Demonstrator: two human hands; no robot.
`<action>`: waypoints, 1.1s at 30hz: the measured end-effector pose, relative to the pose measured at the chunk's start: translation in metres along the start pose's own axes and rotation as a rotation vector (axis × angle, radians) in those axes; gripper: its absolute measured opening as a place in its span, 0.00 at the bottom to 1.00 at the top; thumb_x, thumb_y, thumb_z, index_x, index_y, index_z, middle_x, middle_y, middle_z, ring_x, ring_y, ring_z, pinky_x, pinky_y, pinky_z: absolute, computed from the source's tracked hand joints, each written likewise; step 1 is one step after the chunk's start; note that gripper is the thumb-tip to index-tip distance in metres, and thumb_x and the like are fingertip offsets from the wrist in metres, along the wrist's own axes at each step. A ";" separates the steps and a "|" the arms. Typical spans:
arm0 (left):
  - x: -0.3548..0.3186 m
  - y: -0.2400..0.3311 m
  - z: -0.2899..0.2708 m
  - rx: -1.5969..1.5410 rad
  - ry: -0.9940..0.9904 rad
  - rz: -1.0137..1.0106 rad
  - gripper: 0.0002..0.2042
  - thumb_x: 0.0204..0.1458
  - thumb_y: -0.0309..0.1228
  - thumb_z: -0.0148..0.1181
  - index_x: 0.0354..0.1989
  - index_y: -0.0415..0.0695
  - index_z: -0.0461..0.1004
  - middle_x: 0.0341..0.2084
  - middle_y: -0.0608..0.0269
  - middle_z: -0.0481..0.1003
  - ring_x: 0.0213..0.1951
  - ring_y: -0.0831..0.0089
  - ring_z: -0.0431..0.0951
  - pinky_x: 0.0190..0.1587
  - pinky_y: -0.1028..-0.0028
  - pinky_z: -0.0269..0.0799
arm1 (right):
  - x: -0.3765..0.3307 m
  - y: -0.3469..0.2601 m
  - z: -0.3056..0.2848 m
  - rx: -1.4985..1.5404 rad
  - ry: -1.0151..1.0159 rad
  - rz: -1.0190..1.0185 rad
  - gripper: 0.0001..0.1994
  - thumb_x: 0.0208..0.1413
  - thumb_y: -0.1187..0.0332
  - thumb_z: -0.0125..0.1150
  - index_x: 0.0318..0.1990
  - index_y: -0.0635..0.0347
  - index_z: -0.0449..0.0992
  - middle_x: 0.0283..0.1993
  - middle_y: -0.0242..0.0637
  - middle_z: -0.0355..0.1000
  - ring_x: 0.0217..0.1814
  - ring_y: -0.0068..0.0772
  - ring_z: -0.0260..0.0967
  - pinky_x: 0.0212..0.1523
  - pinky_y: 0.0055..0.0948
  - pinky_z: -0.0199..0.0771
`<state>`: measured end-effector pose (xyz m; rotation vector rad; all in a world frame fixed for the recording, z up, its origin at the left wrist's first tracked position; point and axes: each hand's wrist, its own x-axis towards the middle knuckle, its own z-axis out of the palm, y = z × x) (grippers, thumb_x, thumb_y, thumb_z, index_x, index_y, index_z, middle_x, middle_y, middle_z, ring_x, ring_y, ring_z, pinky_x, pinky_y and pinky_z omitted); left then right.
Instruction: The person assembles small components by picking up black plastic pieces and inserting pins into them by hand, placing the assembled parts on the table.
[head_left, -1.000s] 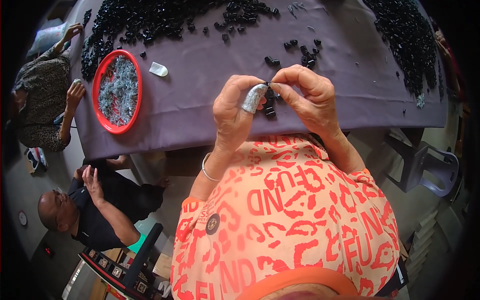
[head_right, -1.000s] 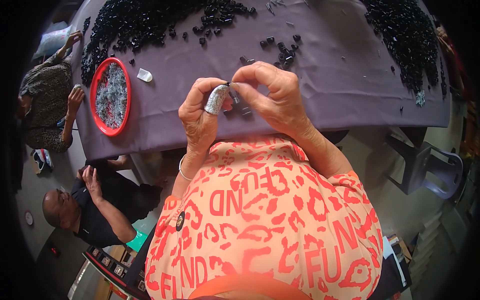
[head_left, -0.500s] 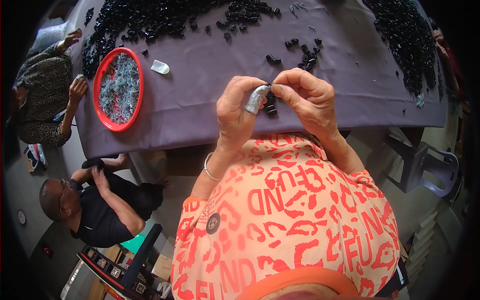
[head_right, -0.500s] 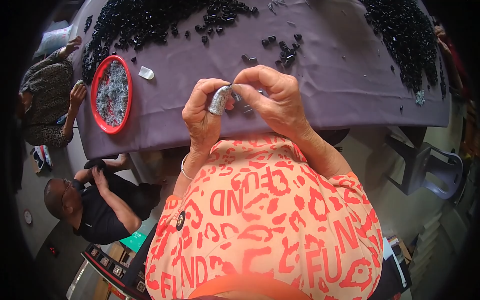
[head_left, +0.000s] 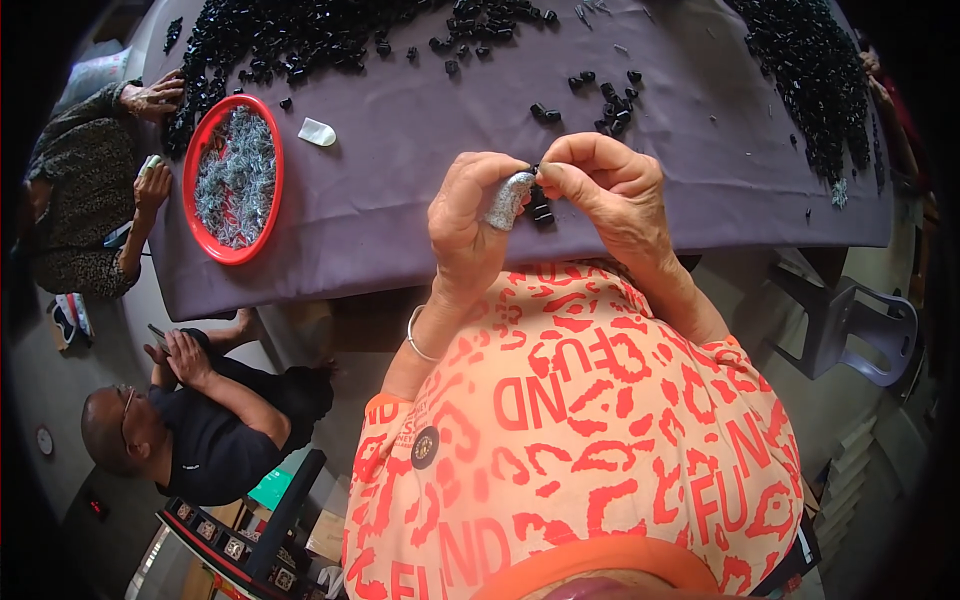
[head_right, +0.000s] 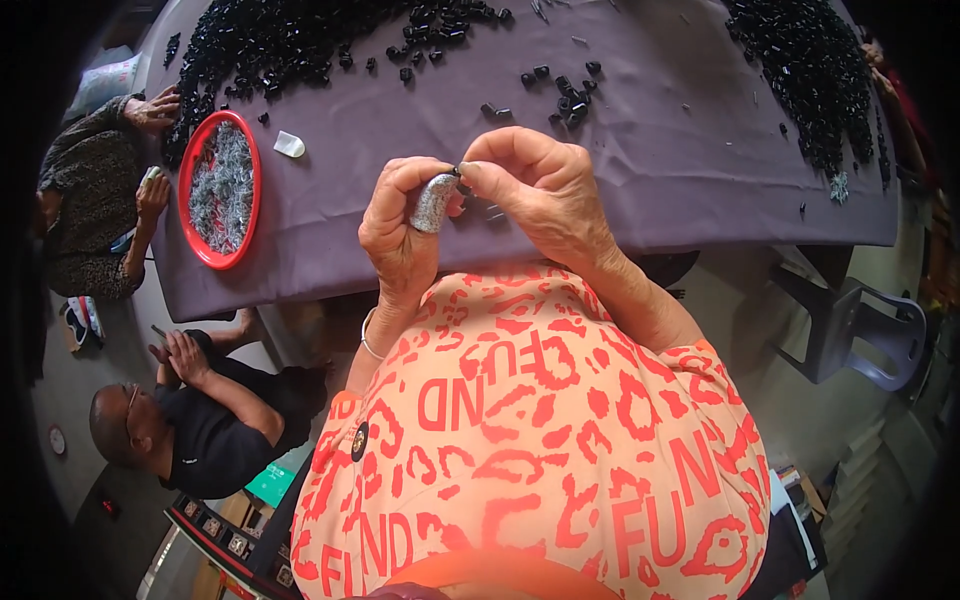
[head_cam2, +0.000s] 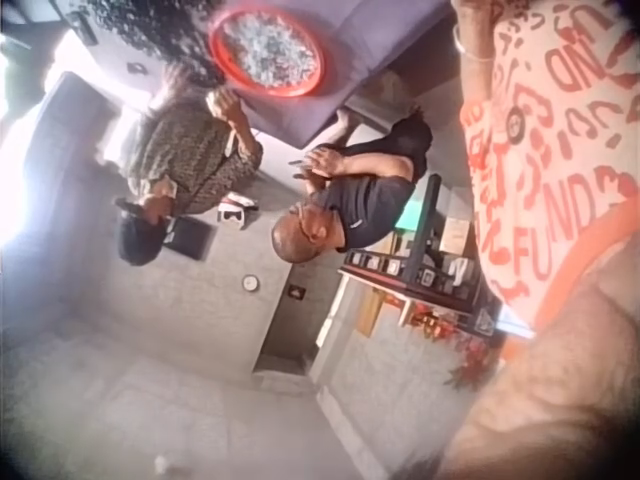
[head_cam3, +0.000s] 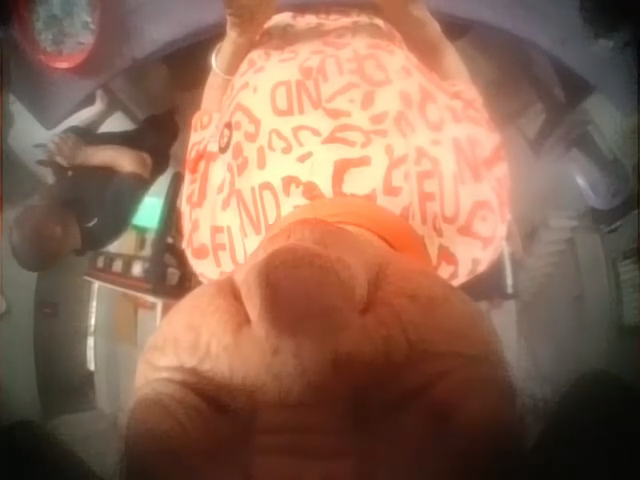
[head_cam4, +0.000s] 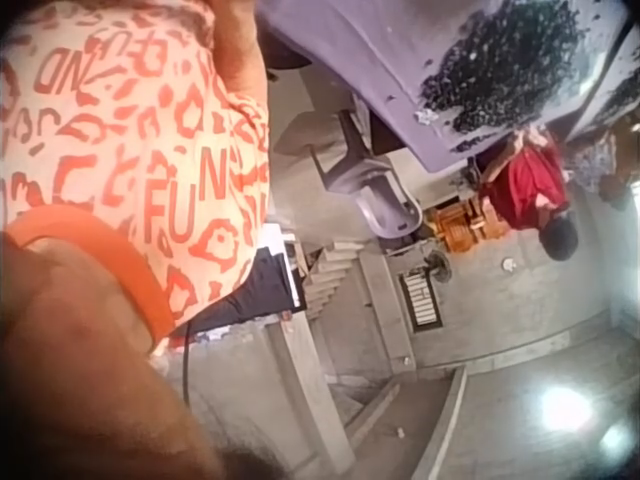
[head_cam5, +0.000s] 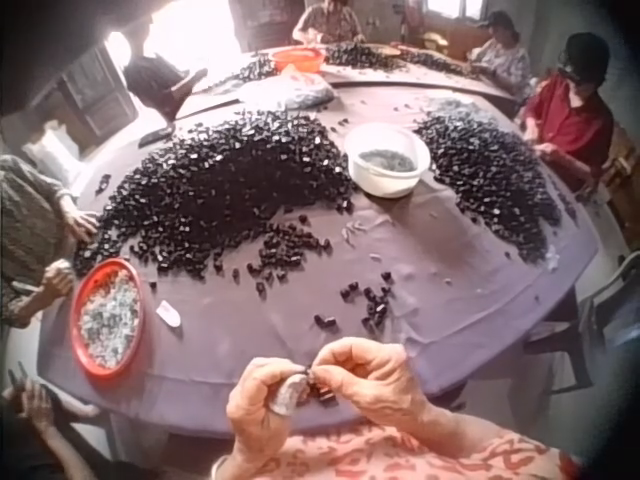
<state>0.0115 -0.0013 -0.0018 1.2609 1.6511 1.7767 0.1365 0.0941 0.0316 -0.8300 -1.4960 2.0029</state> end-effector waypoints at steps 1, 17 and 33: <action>0.000 -0.002 0.000 0.039 0.004 0.027 0.09 0.43 0.14 0.57 0.34 0.37 0.72 0.28 0.60 0.72 0.29 0.72 0.73 0.31 0.77 0.70 | 0.000 0.000 0.000 -0.004 0.001 0.001 0.05 0.54 0.75 0.59 0.37 0.67 0.75 0.32 0.31 0.74 0.35 0.17 0.70 0.38 0.17 0.70; 0.000 -0.010 -0.007 0.115 -0.051 0.043 0.09 0.42 0.14 0.58 0.34 0.38 0.71 0.28 0.58 0.72 0.29 0.67 0.73 0.32 0.74 0.70 | 0.003 0.008 0.001 -0.242 -0.020 -0.073 0.04 0.52 0.76 0.60 0.35 0.67 0.74 0.29 0.27 0.71 0.31 0.15 0.65 0.34 0.16 0.66; 0.007 -0.015 -0.008 0.096 -0.130 0.005 0.09 0.44 0.14 0.54 0.33 0.38 0.69 0.26 0.57 0.70 0.28 0.65 0.71 0.31 0.72 0.68 | 0.010 0.009 0.000 -0.595 0.015 -0.313 0.03 0.50 0.79 0.59 0.33 0.67 0.74 0.27 0.34 0.71 0.27 0.21 0.67 0.29 0.20 0.67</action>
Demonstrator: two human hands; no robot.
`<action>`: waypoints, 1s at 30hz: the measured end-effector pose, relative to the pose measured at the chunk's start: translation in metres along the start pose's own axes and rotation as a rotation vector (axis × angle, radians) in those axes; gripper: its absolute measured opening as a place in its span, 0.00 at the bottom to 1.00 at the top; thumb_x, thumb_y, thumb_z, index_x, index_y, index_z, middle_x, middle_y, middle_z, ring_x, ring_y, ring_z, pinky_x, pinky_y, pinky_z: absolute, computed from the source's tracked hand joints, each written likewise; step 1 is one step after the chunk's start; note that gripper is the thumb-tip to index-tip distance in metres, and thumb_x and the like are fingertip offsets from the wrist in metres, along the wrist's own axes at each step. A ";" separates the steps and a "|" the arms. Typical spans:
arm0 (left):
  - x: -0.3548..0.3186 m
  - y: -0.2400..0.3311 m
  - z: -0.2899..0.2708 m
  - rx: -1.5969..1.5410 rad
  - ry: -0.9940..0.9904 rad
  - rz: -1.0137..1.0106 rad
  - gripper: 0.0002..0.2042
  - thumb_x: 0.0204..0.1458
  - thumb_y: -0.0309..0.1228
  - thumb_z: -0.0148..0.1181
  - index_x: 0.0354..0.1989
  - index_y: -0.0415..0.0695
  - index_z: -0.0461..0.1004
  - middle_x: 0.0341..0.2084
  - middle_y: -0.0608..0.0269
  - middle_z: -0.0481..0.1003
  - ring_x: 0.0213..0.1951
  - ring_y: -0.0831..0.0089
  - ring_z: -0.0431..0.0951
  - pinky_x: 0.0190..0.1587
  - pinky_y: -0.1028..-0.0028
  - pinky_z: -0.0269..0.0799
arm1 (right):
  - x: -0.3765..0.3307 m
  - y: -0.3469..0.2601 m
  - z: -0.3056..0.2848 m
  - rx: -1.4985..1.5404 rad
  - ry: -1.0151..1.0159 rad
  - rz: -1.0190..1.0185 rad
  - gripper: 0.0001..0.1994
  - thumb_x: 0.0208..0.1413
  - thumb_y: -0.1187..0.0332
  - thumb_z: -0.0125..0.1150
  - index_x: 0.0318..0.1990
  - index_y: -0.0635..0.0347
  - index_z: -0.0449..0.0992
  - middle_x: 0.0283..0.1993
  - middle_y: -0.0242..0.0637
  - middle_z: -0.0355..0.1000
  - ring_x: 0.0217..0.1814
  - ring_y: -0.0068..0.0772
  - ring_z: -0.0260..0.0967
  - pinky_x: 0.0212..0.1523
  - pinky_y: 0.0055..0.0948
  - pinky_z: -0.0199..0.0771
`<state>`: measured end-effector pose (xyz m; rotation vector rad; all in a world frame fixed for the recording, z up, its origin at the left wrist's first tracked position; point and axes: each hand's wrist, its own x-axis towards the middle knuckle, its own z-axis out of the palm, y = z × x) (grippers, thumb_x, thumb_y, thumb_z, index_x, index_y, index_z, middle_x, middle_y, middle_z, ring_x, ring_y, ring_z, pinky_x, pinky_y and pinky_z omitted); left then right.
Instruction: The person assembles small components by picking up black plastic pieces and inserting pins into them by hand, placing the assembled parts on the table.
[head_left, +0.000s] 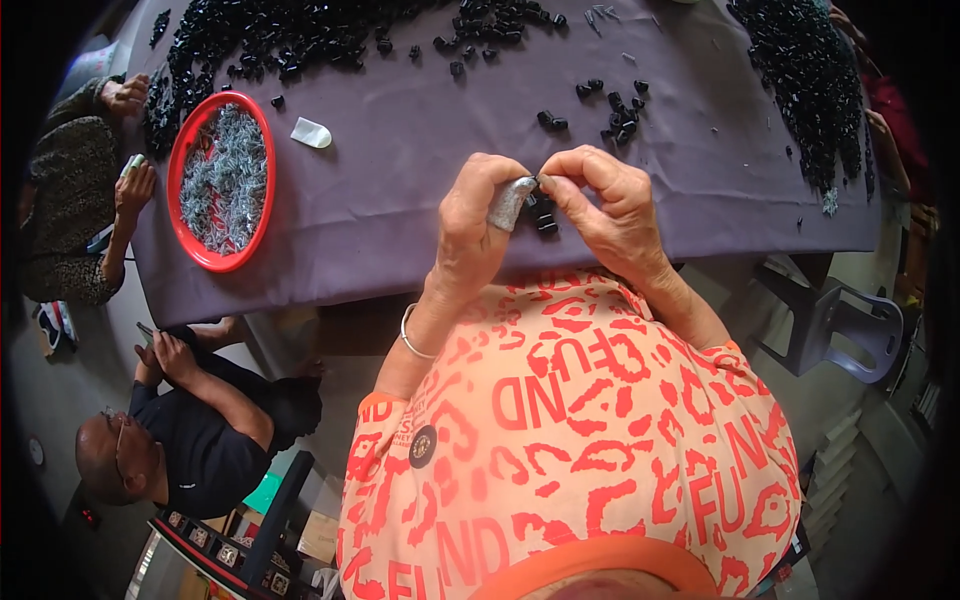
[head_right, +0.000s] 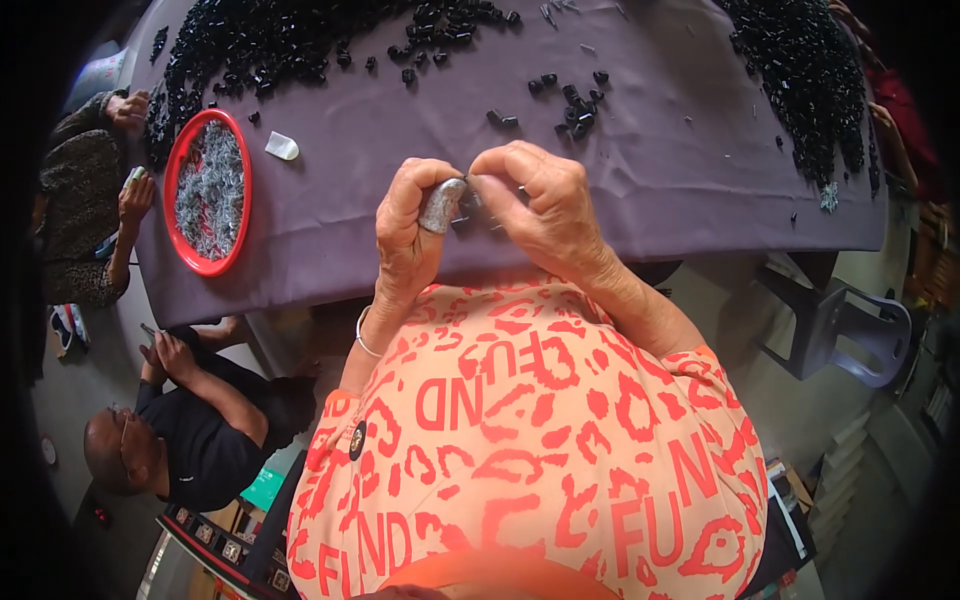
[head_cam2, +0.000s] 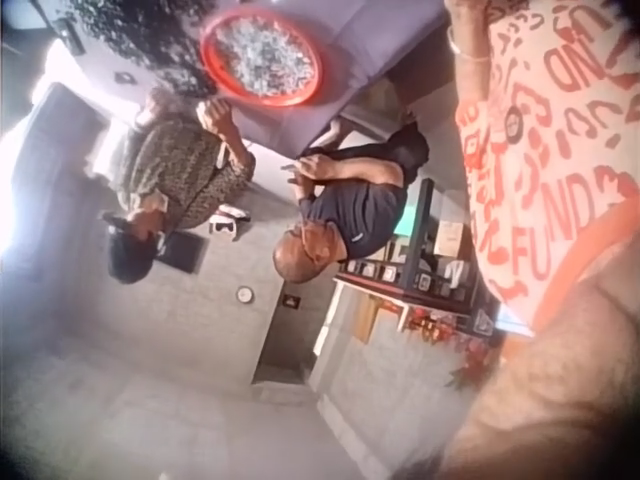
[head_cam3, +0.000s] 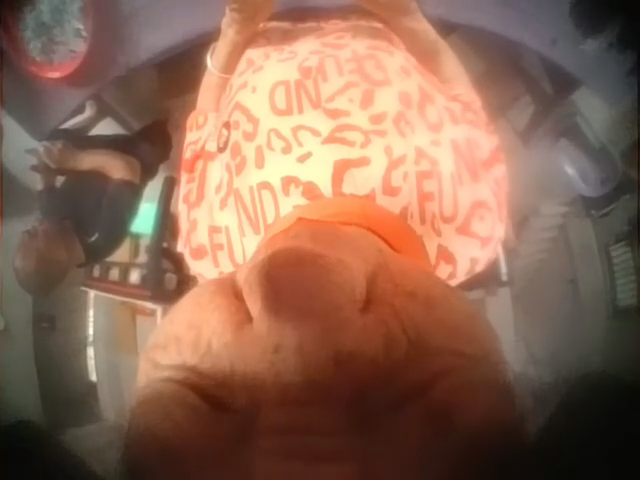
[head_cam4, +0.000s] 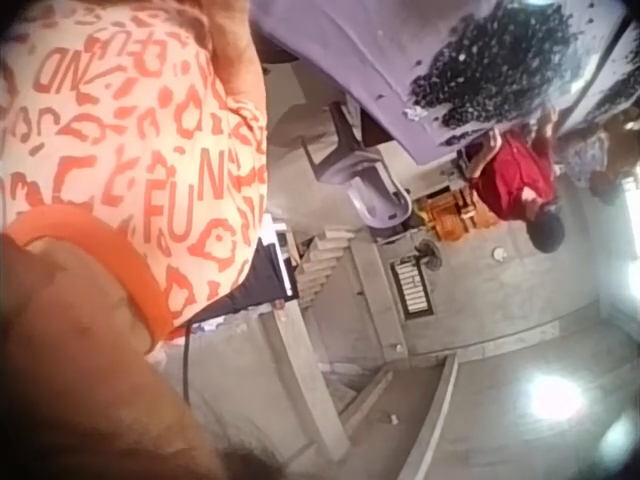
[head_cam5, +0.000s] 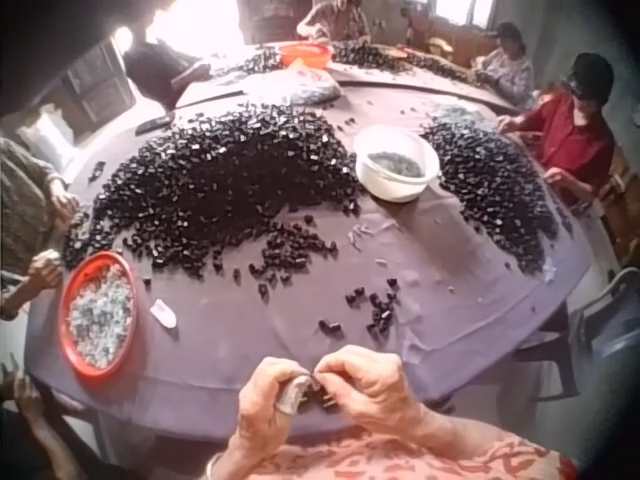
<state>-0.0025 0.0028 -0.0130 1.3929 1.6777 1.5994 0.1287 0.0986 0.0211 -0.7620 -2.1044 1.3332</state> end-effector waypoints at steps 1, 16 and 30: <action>0.000 -0.002 0.000 0.011 -0.002 0.013 0.09 0.43 0.14 0.55 0.33 0.38 0.69 0.26 0.57 0.70 0.28 0.64 0.71 0.31 0.72 0.68 | 0.002 0.000 -0.001 -0.053 -0.001 -0.056 0.03 0.49 0.79 0.59 0.33 0.67 0.73 0.27 0.35 0.71 0.27 0.22 0.67 0.29 0.20 0.67; -0.007 -0.001 -0.002 -0.238 -0.007 -0.220 0.06 0.49 0.16 0.53 0.34 0.39 0.70 0.26 0.65 0.69 0.26 0.79 0.70 0.28 0.79 0.67 | 0.001 0.001 0.009 -0.012 0.023 -0.059 0.03 0.49 0.79 0.60 0.32 0.67 0.75 0.27 0.36 0.73 0.26 0.22 0.69 0.29 0.21 0.68; -0.006 -0.024 -0.013 -0.515 0.068 -0.385 0.04 0.55 0.25 0.54 0.37 0.38 0.71 0.27 0.71 0.68 0.26 0.85 0.69 0.28 0.84 0.67 | 0.031 0.051 -0.011 -0.814 0.011 -0.276 0.11 0.43 0.71 0.63 0.37 0.55 0.75 0.37 0.33 0.68 0.43 0.35 0.65 0.41 0.34 0.62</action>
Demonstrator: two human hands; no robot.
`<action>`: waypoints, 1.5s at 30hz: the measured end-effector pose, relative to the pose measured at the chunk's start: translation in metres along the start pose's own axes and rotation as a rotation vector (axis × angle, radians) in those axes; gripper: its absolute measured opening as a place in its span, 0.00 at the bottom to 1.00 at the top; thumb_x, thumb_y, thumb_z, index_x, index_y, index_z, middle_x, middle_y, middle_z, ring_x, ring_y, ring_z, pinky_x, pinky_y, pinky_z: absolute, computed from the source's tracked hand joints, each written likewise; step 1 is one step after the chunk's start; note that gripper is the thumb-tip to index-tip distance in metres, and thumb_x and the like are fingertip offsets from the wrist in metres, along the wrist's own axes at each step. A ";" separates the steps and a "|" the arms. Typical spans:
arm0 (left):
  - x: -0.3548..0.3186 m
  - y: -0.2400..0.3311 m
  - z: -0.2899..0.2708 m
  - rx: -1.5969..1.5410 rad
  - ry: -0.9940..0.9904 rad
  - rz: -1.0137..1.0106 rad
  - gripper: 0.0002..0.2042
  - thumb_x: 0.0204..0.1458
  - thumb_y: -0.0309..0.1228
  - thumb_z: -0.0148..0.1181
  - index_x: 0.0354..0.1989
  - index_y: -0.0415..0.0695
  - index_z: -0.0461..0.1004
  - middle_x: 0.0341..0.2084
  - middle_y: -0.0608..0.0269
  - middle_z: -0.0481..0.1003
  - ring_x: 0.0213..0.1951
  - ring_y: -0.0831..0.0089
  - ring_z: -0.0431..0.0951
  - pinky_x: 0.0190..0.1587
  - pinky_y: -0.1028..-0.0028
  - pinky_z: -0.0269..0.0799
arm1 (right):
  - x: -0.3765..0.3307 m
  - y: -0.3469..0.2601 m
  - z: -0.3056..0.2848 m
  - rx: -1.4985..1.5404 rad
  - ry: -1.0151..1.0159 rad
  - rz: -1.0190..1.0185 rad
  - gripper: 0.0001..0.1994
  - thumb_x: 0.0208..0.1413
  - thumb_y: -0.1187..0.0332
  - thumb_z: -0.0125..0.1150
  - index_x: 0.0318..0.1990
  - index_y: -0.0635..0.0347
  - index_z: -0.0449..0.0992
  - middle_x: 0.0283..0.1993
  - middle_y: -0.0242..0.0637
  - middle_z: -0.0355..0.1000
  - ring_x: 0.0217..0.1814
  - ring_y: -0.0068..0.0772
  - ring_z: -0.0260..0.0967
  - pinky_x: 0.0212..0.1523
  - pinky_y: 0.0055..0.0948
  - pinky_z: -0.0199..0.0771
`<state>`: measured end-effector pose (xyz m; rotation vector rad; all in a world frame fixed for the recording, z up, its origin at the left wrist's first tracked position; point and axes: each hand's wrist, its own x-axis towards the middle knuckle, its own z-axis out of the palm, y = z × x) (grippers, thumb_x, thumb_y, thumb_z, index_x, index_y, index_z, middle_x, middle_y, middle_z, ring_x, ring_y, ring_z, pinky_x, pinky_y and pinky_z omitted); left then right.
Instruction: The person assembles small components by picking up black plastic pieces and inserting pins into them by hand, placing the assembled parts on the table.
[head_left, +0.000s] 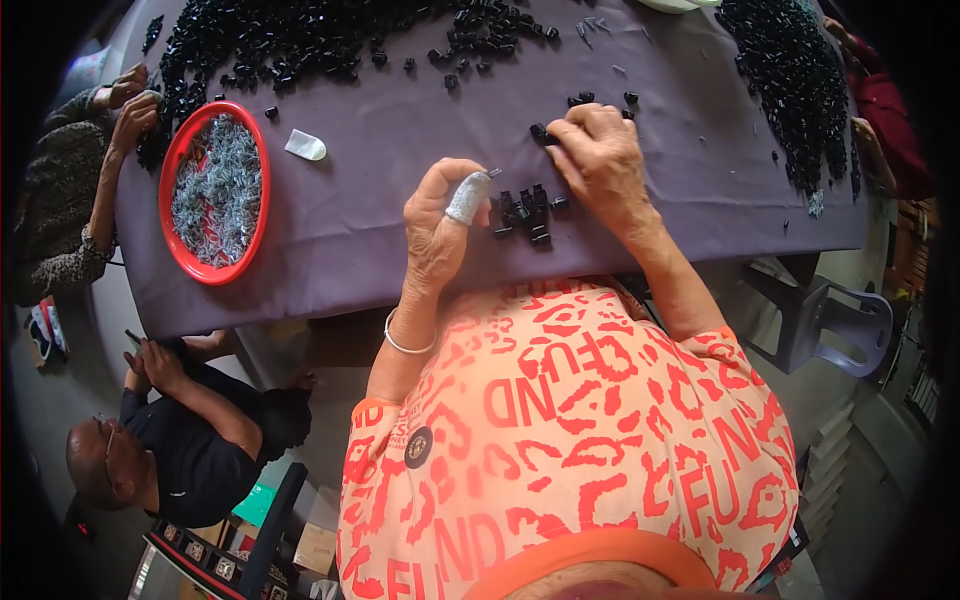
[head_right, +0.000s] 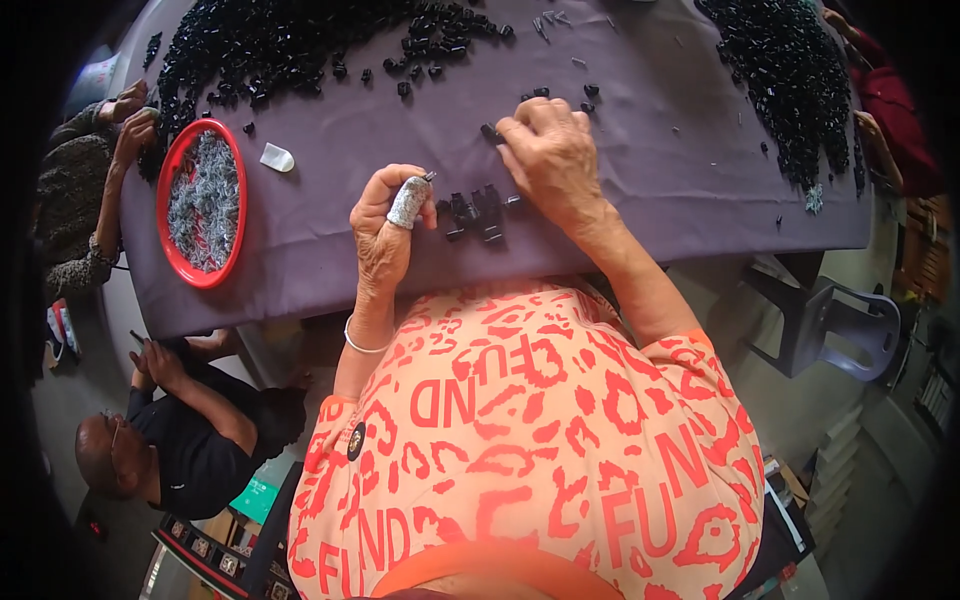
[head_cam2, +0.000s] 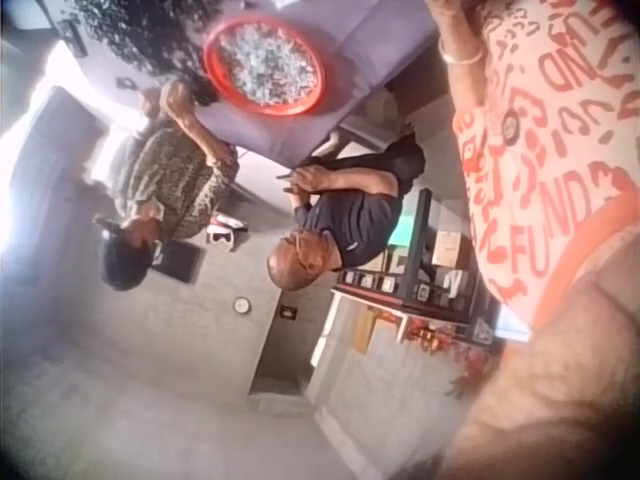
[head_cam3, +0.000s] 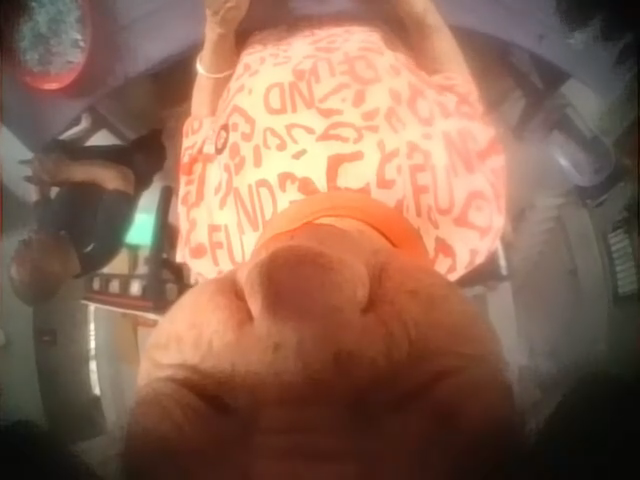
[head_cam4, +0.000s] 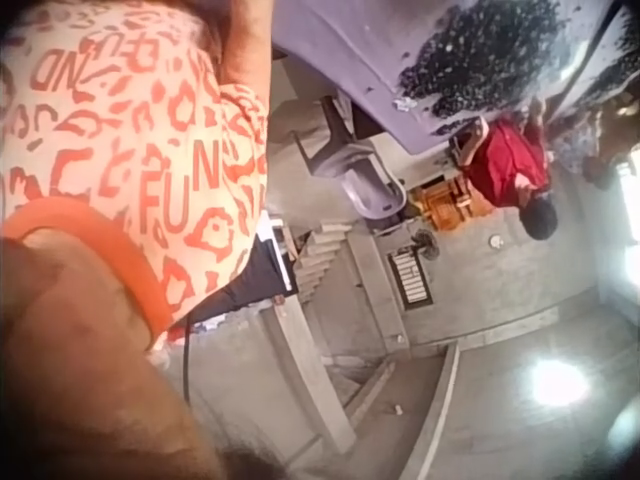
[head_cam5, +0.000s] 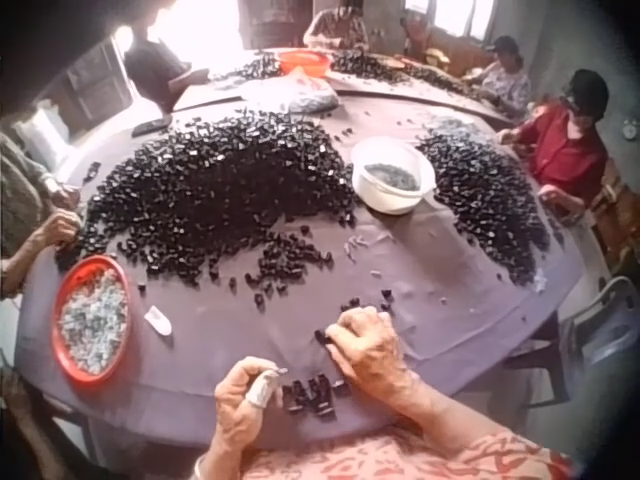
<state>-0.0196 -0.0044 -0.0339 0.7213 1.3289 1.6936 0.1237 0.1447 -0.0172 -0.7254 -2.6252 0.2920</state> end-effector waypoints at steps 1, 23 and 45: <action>0.000 0.000 0.001 -0.018 0.006 -0.007 0.04 0.55 0.25 0.54 0.37 0.38 0.71 0.27 0.71 0.69 0.25 0.85 0.69 0.28 0.84 0.67 | 0.000 0.003 0.004 -0.004 0.002 0.000 0.11 0.43 0.71 0.63 0.37 0.55 0.75 0.37 0.33 0.68 0.43 0.35 0.65 0.41 0.34 0.62; -0.008 0.026 0.027 -0.078 -0.013 0.030 0.06 0.55 0.26 0.55 0.36 0.36 0.71 0.24 0.69 0.68 0.24 0.84 0.69 0.26 0.83 0.66 | -0.015 -0.017 -0.027 1.555 0.068 0.446 0.10 0.54 0.78 0.57 0.44 0.67 0.72 0.37 0.38 0.73 0.35 0.24 0.70 0.37 0.22 0.72; -0.014 0.036 0.037 0.179 -0.089 0.104 0.04 0.51 0.20 0.56 0.34 0.38 0.71 0.26 0.69 0.68 0.26 0.85 0.67 0.28 0.84 0.64 | -0.018 -0.030 -0.059 0.898 0.113 0.000 0.11 0.41 0.86 0.63 0.35 0.67 0.74 0.32 0.37 0.72 0.32 0.27 0.68 0.33 0.22 0.67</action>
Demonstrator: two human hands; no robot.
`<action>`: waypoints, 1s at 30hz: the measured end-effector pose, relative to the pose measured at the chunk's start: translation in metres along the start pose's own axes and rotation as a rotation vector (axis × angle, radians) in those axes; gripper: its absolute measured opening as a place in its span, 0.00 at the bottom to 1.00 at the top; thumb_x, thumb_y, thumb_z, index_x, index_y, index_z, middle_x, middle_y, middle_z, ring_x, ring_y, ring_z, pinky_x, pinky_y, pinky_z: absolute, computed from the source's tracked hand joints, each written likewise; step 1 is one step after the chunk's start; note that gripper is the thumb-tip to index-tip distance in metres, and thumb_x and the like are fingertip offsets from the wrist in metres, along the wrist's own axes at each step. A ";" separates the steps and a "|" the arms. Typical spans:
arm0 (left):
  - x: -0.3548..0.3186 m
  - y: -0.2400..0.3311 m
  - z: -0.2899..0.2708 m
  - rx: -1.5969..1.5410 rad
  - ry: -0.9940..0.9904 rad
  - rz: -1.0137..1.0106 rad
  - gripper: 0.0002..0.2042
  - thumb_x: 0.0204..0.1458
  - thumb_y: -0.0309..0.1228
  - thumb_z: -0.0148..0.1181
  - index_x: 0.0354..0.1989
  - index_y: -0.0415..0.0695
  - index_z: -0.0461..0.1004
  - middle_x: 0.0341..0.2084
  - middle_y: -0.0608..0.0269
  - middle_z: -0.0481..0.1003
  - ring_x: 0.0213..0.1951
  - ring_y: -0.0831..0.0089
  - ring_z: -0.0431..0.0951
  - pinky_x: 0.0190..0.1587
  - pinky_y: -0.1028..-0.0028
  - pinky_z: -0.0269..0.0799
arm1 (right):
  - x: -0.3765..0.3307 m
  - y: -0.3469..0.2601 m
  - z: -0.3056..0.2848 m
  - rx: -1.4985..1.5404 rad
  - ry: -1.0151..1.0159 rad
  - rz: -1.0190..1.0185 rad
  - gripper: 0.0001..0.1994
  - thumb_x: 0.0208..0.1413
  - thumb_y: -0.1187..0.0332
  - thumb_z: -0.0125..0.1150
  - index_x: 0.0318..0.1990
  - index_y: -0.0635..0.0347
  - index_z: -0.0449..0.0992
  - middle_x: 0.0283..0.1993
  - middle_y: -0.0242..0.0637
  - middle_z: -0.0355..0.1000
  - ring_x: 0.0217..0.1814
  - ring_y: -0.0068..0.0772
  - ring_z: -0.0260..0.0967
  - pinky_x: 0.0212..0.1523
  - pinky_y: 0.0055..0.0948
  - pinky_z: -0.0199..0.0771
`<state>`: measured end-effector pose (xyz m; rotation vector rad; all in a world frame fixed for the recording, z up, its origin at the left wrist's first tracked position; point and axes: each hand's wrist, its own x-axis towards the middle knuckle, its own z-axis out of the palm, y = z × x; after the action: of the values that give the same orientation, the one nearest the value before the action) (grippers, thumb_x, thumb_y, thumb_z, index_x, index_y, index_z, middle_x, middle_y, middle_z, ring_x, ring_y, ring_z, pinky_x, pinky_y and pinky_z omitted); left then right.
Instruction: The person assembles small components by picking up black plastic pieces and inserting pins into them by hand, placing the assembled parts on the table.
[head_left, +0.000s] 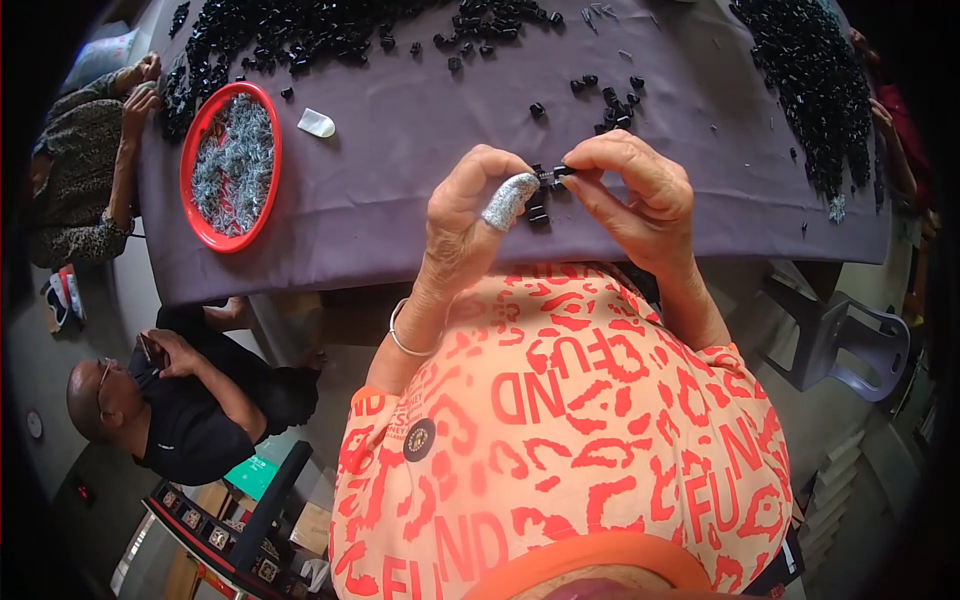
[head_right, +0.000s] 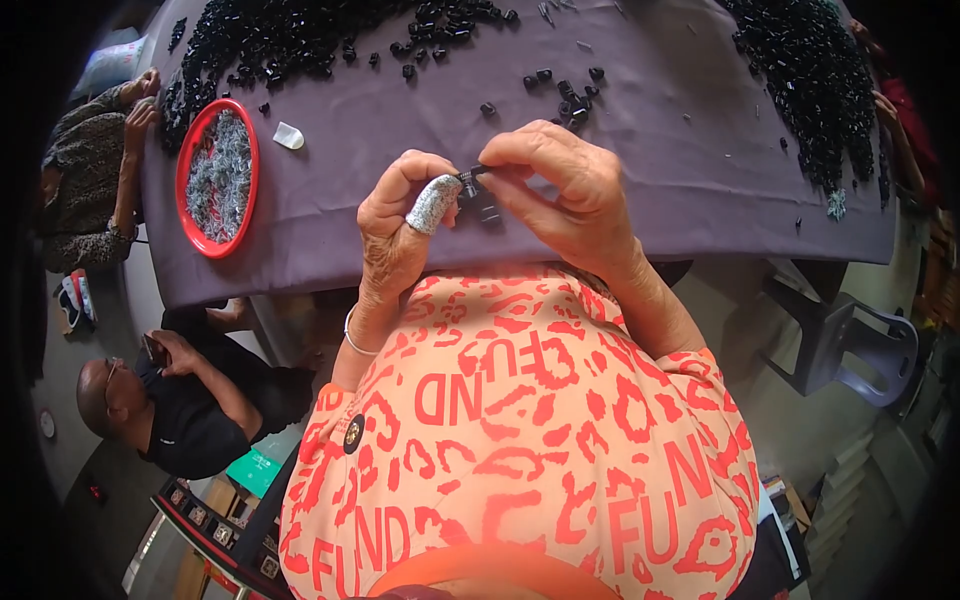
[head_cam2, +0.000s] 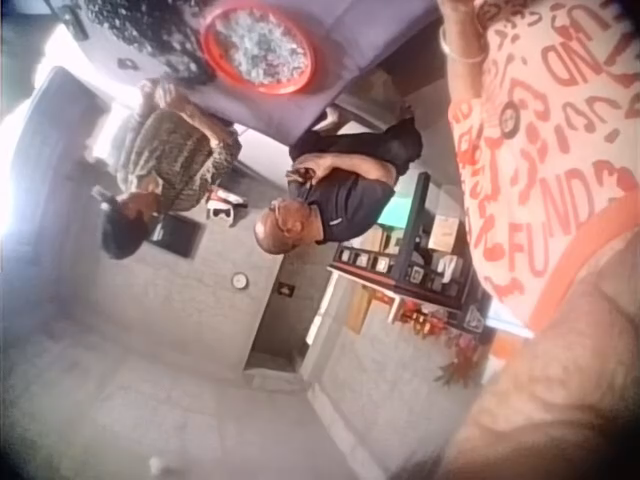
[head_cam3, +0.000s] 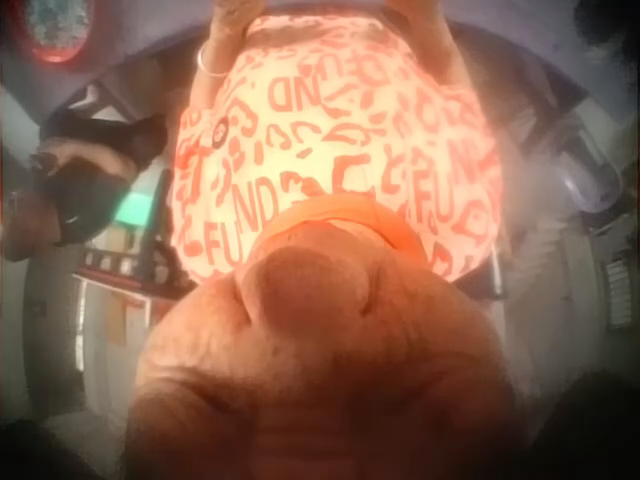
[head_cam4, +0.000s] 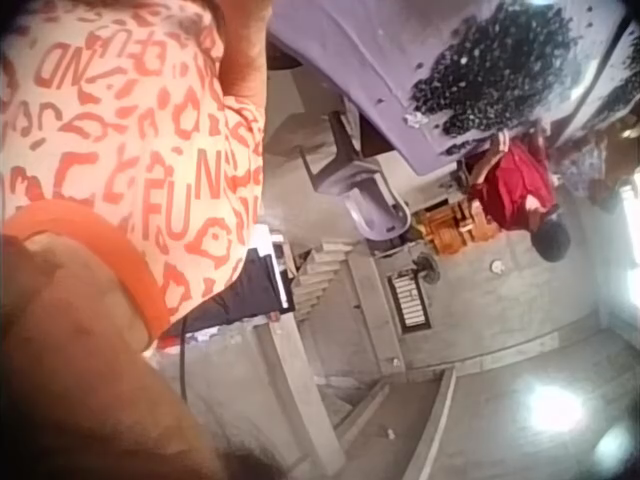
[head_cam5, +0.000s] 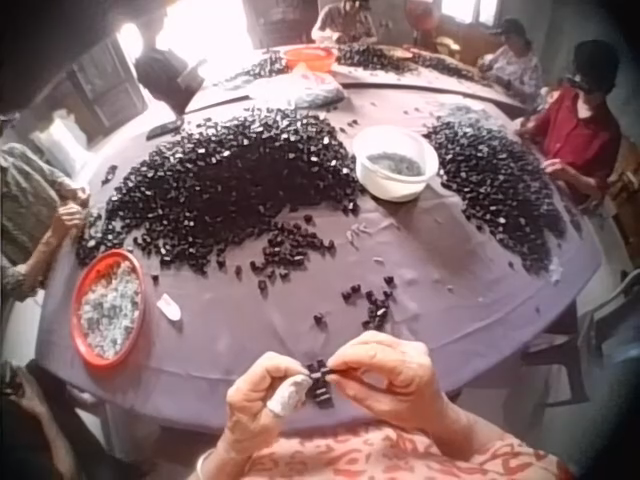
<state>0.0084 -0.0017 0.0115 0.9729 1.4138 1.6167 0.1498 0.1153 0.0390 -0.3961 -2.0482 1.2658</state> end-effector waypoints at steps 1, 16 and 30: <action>0.000 0.001 -0.001 0.024 -0.007 0.002 0.05 0.49 0.19 0.56 0.34 0.38 0.71 0.26 0.69 0.68 0.26 0.84 0.68 0.29 0.83 0.65 | 0.000 0.000 0.001 0.002 0.008 0.007 0.11 0.41 0.86 0.63 0.34 0.67 0.74 0.31 0.37 0.72 0.31 0.27 0.68 0.32 0.21 0.67; -0.004 0.002 -0.001 0.103 0.030 0.022 0.06 0.46 0.17 0.57 0.33 0.37 0.70 0.25 0.65 0.69 0.26 0.79 0.69 0.30 0.80 0.65 | -0.003 0.001 0.012 0.035 -0.013 0.053 0.10 0.43 0.87 0.61 0.34 0.68 0.75 0.32 0.38 0.73 0.34 0.27 0.70 0.34 0.21 0.69; -0.002 -0.007 -0.006 0.067 0.100 -0.039 0.05 0.48 0.19 0.57 0.34 0.37 0.73 0.24 0.67 0.71 0.24 0.83 0.71 0.26 0.82 0.67 | -0.001 0.017 0.027 0.108 0.010 0.098 0.09 0.45 0.87 0.60 0.35 0.68 0.75 0.33 0.38 0.73 0.36 0.27 0.70 0.35 0.21 0.68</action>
<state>0.0042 -0.0055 0.0041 0.9072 1.5539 1.6177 0.1305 0.1047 0.0158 -0.4561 -1.9627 1.4238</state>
